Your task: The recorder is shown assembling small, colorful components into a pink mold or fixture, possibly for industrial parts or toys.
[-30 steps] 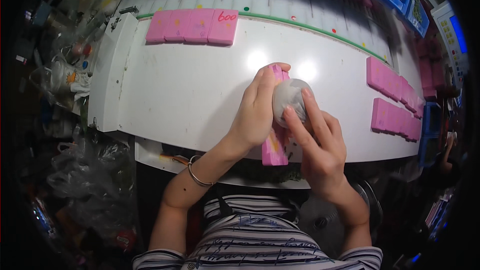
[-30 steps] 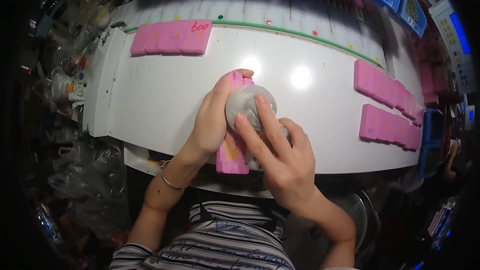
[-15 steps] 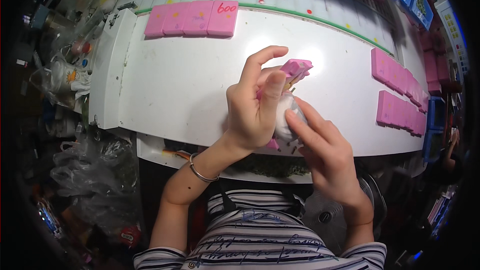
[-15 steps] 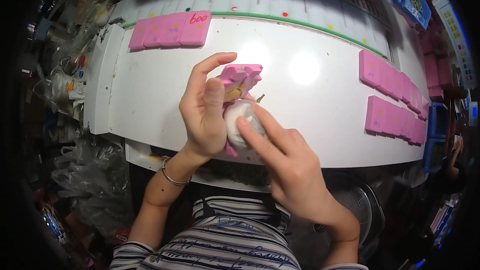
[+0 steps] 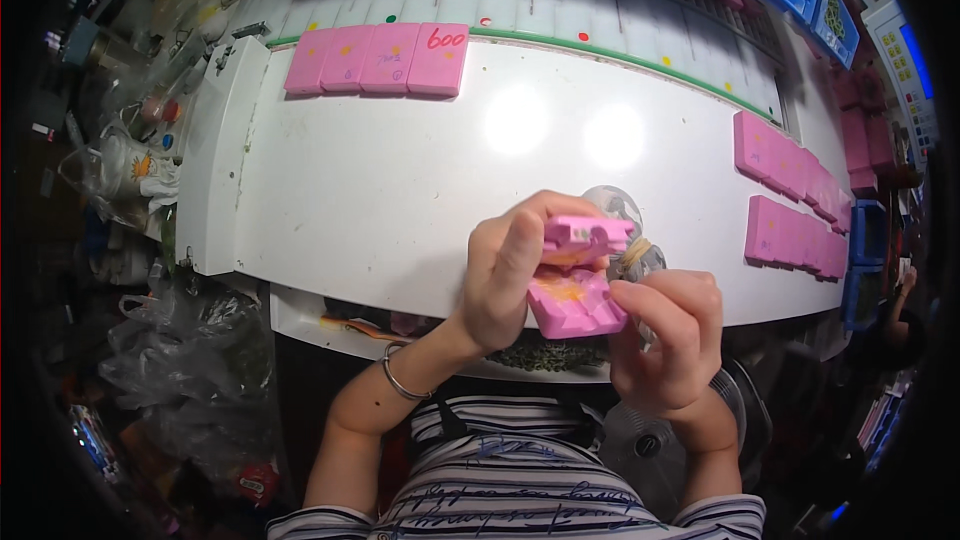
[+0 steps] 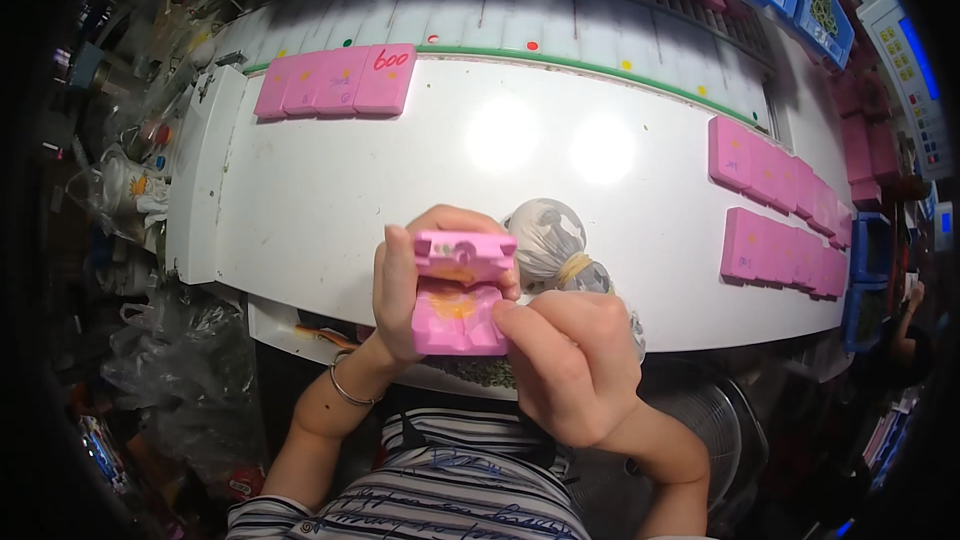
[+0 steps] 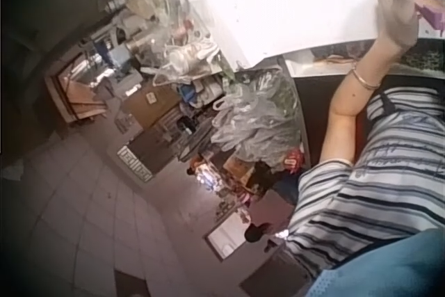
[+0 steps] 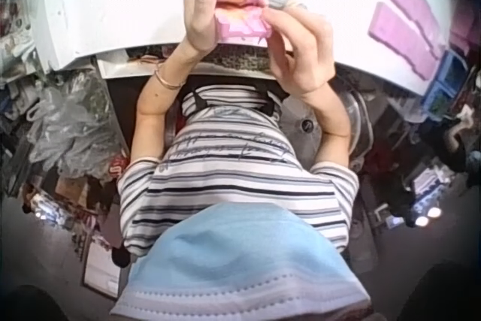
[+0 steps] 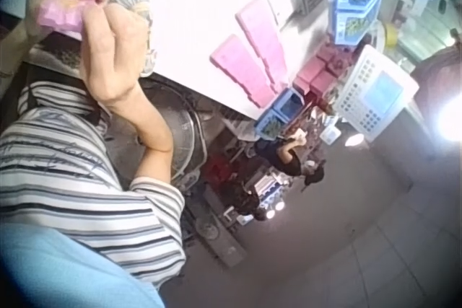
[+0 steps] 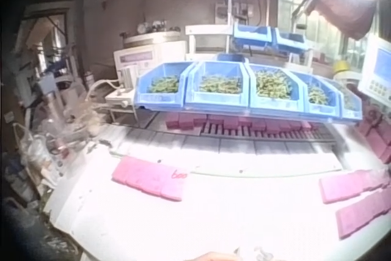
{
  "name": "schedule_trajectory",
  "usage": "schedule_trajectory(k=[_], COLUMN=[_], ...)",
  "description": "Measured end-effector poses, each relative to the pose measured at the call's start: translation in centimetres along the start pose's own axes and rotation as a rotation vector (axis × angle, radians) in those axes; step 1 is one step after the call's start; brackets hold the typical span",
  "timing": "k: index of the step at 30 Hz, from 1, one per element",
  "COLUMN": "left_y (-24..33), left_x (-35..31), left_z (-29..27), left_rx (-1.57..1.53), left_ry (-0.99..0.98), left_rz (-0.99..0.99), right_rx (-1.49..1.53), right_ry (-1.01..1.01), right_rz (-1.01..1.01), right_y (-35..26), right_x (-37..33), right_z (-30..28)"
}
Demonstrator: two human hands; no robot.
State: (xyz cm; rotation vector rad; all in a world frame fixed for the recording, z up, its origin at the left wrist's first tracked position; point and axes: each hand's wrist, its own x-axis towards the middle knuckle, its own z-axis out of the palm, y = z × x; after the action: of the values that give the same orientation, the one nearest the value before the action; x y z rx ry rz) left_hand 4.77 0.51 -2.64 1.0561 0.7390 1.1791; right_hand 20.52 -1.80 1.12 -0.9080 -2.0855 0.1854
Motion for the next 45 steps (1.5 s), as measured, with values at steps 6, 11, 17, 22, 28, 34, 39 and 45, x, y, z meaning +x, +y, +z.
schedule_trajectory(k=[6,11,17,22,28,34,39,45], left_y=[-1.0,-1.4,0.2,2.0,4.1,9.9,12.0,11.4], left_x=[-0.7,-0.7,0.1,0.3,2.1,9.7,14.2,16.8], left_z=[0.0,0.1,-1.4,-2.5,-7.5,-17.7,-25.8,-27.7], left_rx=[0.151,0.208,0.261,0.174,-0.125,0.327,0.959,1.44], left_ry=[-0.038,0.067,0.047,0.074,-0.117,0.524,0.776,0.836], left_rz=[0.068,0.153,0.33,0.106,-0.376,-0.146,0.041,0.1], right_rx=[0.186,0.529,0.612,0.777,0.925,0.158,0.06,0.095], right_ry=[0.064,-0.036,-0.063,-0.109,-0.293,-0.382,-0.447,-0.46], right_rz=[0.217,0.533,0.632,0.725,0.793,0.17,0.028,0.099], right_y=[0.2,0.8,1.1,1.6,4.3,9.5,9.0,9.3], right_x=[1.0,1.3,2.1,3.9,9.6,12.3,12.5,12.6], right_z=[-0.1,0.1,-0.1,1.0,4.8,11.0,13.5,13.3])
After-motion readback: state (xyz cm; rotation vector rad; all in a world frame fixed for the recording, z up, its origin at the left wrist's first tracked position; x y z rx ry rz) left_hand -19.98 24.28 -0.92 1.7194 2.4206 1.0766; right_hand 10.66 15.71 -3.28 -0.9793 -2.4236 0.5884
